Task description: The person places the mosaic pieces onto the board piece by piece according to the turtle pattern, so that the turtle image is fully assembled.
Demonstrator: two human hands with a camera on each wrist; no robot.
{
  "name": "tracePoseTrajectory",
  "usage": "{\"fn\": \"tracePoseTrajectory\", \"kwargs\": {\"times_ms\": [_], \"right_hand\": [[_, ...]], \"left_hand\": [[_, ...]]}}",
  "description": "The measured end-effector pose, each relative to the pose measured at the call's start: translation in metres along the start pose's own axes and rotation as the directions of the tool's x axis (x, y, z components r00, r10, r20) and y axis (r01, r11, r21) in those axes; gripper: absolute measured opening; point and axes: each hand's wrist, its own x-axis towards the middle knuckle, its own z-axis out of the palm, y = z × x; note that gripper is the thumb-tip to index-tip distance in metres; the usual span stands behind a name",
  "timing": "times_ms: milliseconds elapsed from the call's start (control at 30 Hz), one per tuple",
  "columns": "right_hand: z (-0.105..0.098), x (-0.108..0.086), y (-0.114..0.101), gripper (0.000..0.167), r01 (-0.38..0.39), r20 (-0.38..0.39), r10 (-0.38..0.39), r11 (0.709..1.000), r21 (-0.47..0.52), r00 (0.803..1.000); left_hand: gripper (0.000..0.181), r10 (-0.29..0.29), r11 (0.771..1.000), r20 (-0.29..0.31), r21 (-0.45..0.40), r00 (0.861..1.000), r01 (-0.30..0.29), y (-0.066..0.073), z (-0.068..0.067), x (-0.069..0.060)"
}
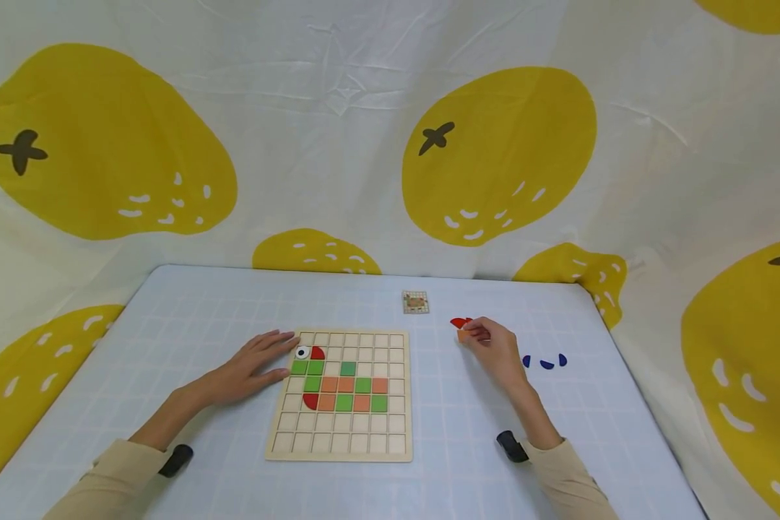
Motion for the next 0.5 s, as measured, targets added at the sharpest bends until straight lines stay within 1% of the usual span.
{"fn": "tracePoseTrajectory", "kwargs": {"times_ms": [300, 500], "right_hand": [[0.018, 0.001, -0.018, 0.017, 0.065, 0.016, -0.066, 0.997, 0.051, 0.998], [0.03, 0.0, -0.031, 0.017, 0.09, 0.035, -0.091, 0.996, 0.026, 0.995]], "left_hand": [[0.065, 0.025, 1.0, -0.013, 0.0, 1.0, -0.025, 0.0, -0.001, -0.001], [0.063, 0.042, 0.999, -0.022, -0.003, 0.999, -0.042, 0.002, -0.001, -0.001]]}}
